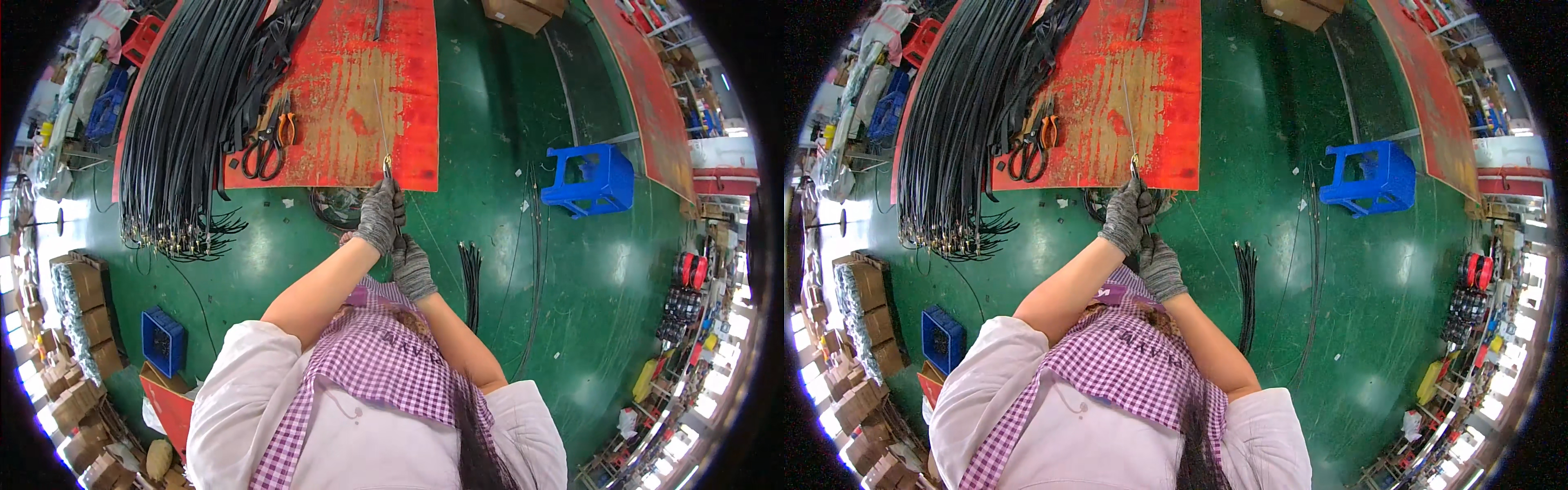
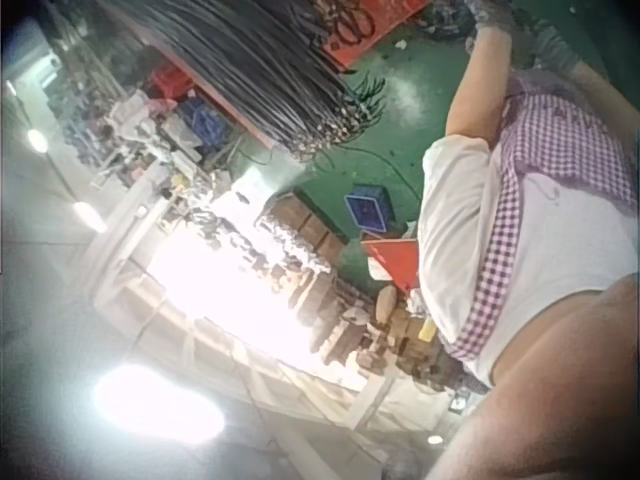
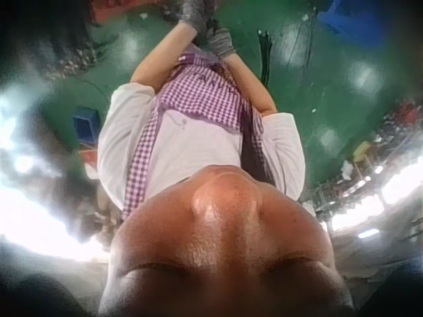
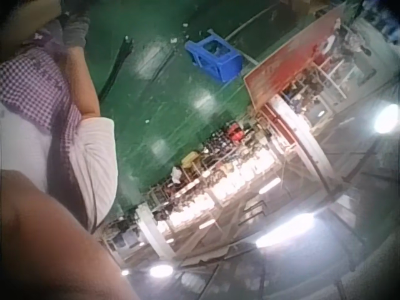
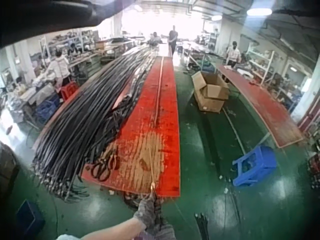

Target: The person strips the outer insulation from black cables using pliers and scissors, then cuts the cables to length. The person repeats this process on multiple cables, placing the finished pieces on a red workbench in a factory setting.

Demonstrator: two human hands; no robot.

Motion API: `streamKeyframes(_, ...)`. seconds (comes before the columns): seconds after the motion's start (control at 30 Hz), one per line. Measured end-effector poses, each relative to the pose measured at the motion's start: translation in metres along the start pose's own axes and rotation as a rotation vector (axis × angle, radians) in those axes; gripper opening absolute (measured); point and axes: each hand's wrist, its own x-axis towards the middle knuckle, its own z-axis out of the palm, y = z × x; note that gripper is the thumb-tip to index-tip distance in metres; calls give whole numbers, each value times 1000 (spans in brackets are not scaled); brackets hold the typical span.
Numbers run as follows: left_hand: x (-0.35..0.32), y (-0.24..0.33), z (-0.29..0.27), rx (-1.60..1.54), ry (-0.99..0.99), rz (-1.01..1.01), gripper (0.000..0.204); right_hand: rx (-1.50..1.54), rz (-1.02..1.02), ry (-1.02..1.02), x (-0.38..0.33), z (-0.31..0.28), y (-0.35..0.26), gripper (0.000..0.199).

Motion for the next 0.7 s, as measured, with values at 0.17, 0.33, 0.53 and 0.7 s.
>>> streamKeyframes(0.17, -11, -6, 2, 43, -81, 39, 17, -6, -95, -35, 1, -6, 22, 28)
streamKeyframes(0.33, 25, -44, -44, 402, -143, 388, 15, 507, -28, 67, 34, -57, -17, 32)
streamKeyframes(0.53, 1, -48, -29, 460, -109, 314, 22, 462, 29, -99, 62, -77, -61, 27)
streamKeyframes(0.7, -11, -20, -35, 204, -116, 93, 24, 234, -57, -92, 78, -52, -68, 30)
